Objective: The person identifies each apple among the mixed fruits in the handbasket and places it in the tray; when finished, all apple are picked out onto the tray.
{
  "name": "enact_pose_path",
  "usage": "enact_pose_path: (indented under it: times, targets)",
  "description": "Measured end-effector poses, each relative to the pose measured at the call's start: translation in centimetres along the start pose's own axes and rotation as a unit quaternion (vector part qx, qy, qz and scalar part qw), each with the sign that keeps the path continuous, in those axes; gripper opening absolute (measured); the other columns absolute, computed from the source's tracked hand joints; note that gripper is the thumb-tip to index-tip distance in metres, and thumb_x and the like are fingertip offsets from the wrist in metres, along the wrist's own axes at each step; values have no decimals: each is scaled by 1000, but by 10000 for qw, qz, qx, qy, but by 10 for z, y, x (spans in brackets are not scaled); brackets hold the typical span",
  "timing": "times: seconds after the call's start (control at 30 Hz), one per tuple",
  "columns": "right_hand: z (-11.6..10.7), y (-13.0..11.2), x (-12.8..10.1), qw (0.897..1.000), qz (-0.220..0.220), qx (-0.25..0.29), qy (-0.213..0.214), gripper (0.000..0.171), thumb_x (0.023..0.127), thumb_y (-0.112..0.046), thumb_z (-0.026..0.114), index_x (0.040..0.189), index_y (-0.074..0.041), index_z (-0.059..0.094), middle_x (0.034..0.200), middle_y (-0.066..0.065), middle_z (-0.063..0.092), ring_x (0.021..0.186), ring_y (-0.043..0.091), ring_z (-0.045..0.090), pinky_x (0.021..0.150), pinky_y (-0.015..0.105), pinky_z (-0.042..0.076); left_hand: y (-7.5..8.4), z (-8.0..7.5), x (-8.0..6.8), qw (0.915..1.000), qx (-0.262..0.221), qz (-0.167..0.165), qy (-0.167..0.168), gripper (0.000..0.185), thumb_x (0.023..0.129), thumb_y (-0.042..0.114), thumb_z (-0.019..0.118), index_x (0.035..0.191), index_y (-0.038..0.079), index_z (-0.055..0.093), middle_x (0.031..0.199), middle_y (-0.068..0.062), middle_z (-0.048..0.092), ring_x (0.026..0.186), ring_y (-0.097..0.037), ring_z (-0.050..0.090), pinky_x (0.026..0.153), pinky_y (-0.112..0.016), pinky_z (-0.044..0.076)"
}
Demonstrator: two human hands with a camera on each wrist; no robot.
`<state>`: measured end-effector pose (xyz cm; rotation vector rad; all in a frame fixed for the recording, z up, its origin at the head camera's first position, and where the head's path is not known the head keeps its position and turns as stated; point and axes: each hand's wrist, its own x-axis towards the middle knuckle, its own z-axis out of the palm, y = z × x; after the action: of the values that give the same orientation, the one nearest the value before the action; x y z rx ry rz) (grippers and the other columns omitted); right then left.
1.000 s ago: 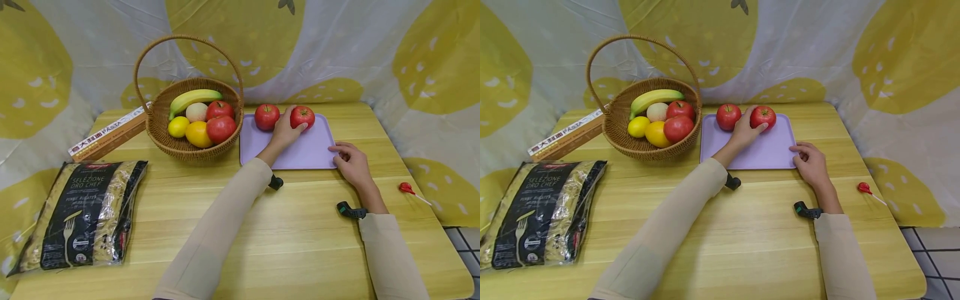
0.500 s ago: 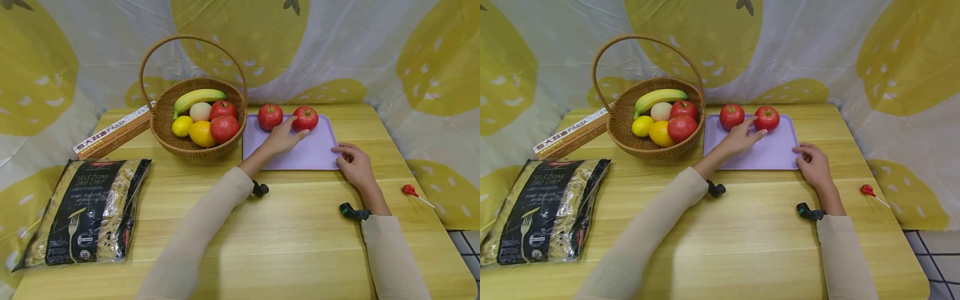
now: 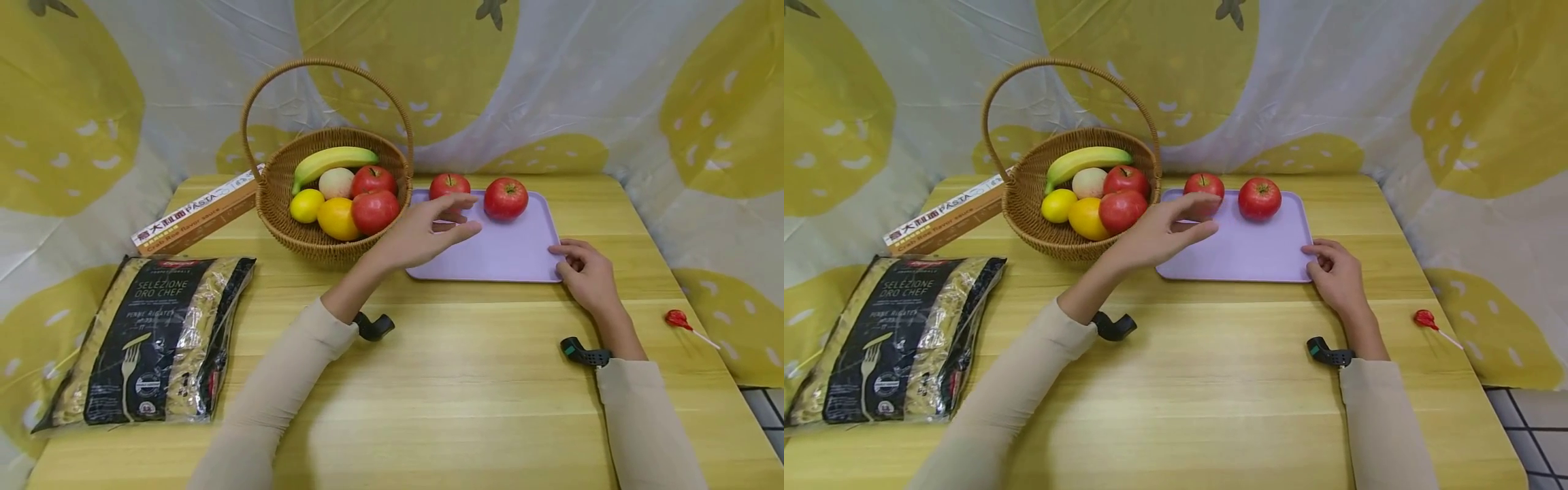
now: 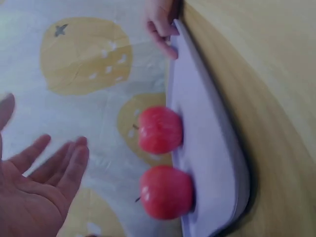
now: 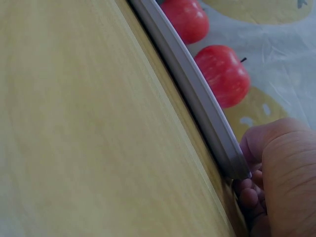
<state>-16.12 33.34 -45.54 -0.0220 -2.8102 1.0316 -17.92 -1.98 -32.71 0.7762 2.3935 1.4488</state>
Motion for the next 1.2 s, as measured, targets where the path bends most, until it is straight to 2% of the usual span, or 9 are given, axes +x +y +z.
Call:
enact_pose_path:
  times: [0.13, 0.2, 0.3, 0.37, 0.53, 0.63, 0.87, 1.0, 1.2]
  targets:
    - [0, -2, -1, 10000, 6, 14, 5, 29, 93, -16, 54, 116, -11, 71, 132, 7, 57, 82, 15, 44, 63, 20, 34, 16, -25, -25, 9979, -179, 333, 520, 54, 87, 38, 72, 136, 22, 54, 126, 3, 62, 109, -10, 62, 100, -33, 50]
    - [0, -3, -1, 10000, -2, 25, 3, 29, 92, -16, 54, 116, -12, 71, 133, 7, 57, 81, 16, 44, 62, 19, 34, 21, -36, -36, 9956, -74, 400, 849, 54, 85, 32, 75, 134, 18, 56, 122, 0, 64, 107, -13, 62, 97, -36, 51]
    - [-1, -5, 0, 10000, 4, 29, 3, 29, 92, -16, 54, 115, -12, 71, 133, 7, 57, 80, 16, 44, 61, 19, 34, 20, -52, -47, 9915, 53, 373, 1243, 57, 81, 29, 79, 133, 17, 57, 121, 0, 63, 107, -20, 62, 95, -40, 51]
    - [-1, -5, 0, 10000, 21, 12, 7, 29, 93, -16, 54, 115, -13, 71, 134, 7, 57, 80, 16, 44, 61, 20, 34, 13, -61, -51, 9885, 165, 301, 1472, 58, 79, 33, 81, 131, 20, 58, 120, 1, 63, 108, -23, 62, 95, -43, 51]
    - [-1, -5, 0, 10000, 32, 1, 12, 28, 93, -17, 54, 115, -13, 71, 134, 6, 57, 80, 15, 44, 62, 19, 34, -19, -80, -55, 9787, 670, 164, 1936, 63, 73, 47, 82, 129, 33, 57, 124, 10, 61, 109, -23, 61, 95, -41, 50]
    - [0, -5, 1, 10000, 9, 23, -9, 29, 93, -17, 54, 116, -13, 71, 134, 7, 57, 80, 16, 44, 62, 18, 34, -34, -90, -60, 9728, 933, 28, 2121, 67, 71, 51, 82, 130, 34, 56, 128, 8, 58, 109, -24, 61, 95, -42, 51]
    - [-3, -5, -1, 10000, -7, 43, -16, 29, 93, -16, 53, 116, -12, 70, 134, 8, 56, 81, 16, 43, 62, 17, 34, -44, -101, -69, 9647, 1537, -654, 2034, 77, 68, 63, 77, 134, 31, 53, 134, 5, 56, 117, -23, 57, 97, -47, 45]
    - [-3, -5, -3, 10000, 15, 18, -22, 29, 93, -16, 53, 116, -12, 70, 135, 8, 56, 81, 16, 44, 61, 18, 34, -44, -102, -67, 9631, 1745, -803, 1884, 79, 69, 66, 75, 135, 28, 53, 133, 0, 58, 119, -23, 55, 99, -50, 40]
    - [-3, -5, -4, 10000, 41, 24, -43, 29, 93, -16, 53, 117, -12, 70, 136, 8, 55, 81, 16, 44, 62, 18, 34, -42, -103, -62, 9627, 1915, -1064, 1590, 91, 69, 71, 71, 141, 22, 47, 134, -7, 57, 121, -24, 54, 98, -52, 44]
